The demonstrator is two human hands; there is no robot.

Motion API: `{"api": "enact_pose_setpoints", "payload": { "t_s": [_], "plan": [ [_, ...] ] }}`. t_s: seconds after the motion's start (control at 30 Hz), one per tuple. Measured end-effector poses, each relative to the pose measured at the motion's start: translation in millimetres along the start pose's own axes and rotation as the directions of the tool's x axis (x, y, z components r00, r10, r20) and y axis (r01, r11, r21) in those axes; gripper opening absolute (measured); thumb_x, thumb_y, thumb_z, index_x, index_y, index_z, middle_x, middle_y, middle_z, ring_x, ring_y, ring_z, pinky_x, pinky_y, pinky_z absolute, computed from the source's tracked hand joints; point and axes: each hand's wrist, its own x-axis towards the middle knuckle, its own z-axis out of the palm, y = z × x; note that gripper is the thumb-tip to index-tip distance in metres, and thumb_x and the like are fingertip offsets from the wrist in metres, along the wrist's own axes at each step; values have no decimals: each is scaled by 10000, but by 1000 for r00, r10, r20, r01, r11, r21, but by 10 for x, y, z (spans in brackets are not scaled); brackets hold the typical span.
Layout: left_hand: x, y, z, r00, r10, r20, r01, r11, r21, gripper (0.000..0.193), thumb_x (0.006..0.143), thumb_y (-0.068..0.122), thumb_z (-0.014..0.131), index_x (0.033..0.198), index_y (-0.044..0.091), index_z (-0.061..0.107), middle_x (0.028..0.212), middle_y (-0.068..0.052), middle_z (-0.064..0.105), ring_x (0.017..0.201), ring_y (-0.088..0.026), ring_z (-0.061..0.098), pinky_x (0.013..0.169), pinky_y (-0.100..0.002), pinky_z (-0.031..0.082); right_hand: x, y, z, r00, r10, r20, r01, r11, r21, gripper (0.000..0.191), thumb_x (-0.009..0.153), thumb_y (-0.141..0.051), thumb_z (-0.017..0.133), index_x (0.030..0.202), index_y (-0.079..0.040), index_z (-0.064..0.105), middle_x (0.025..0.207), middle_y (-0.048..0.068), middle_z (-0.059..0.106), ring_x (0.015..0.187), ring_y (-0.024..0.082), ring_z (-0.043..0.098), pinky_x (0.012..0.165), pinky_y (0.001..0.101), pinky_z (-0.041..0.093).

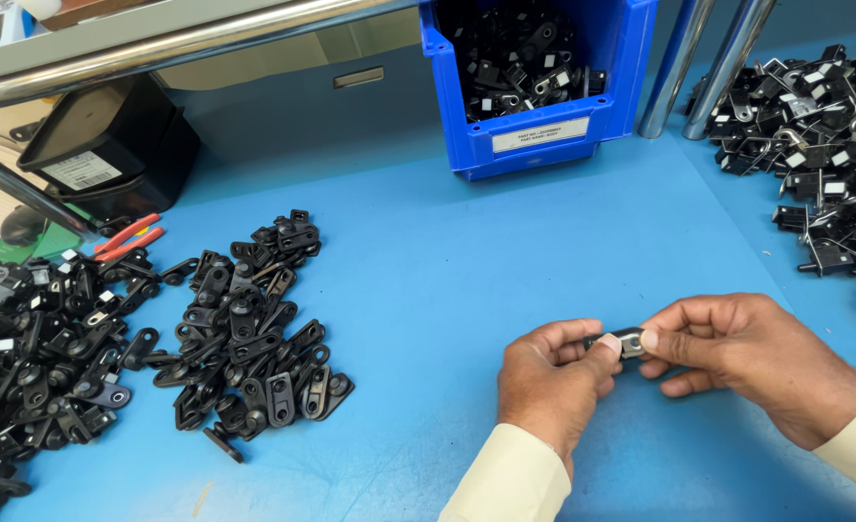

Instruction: The person picks small black plastic bracket parts from piles on a blue workbench, fits a smaller component into each bracket by hand, and places the assembled parts into a blue bin. The person repeats this assembly cycle one part at a time throughout the episode.

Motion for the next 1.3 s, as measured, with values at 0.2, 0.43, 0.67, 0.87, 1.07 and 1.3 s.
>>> {"api": "enact_pose_setpoints", "payload": {
  "t_s": [0.2,0.43,0.67,0.87,1.07,1.3],
  "plan": [
    [-3,19,42,999,7,-51,-9,1000,-29,331,849,87,745,1173,29,712,973,-57,741,865,-142,722,800,-262,611,18,91,106,999,22,50,-33,970,241,272,969,-153,665,1110,79,685,992,168,765,917,232,720,796,370,602],
    [-31,23,202,951,157,-267,-123,983,140,272,817,128,798,1078,64,757,1015,-58,788,853,-118,744,783,-258,613,-9,82,319,976,-28,-214,105,927,361,179,922,-76,671,1022,66,714,960,159,758,855,233,731,784,344,596],
    [-13,-46,138,984,-47,-169,20,987,-158,310,833,119,783,1109,2,703,998,-95,763,855,-156,740,774,-290,615,-128,69,367,960,-108,-257,205,899,387,238,905,-45,667,1130,15,715,986,168,760,845,248,719,795,356,598],
    [-23,-107,97,994,-102,-36,93,976,-199,301,858,125,773,1105,-13,672,1005,-98,732,861,-159,734,781,-267,631,-43,44,227,995,28,-94,16,895,447,285,905,-109,667,1165,6,694,980,104,746,870,182,701,795,325,582],
    [-37,-108,207,979,-60,-197,64,998,10,223,831,106,788,1029,28,720,907,-69,723,785,-153,682,700,-293,570,-63,-11,248,970,22,-240,65,935,349,312,873,15,710,1172,13,620,935,170,742,825,237,710,789,332,595],
    [-41,-86,250,968,-2,-249,15,999,49,223,846,120,784,1049,47,724,902,-28,726,786,-116,698,716,-262,593,-232,37,365,908,-205,-365,296,931,215,326,857,69,691,1176,42,629,870,194,750,767,234,717,742,342,600]
  ]
}}
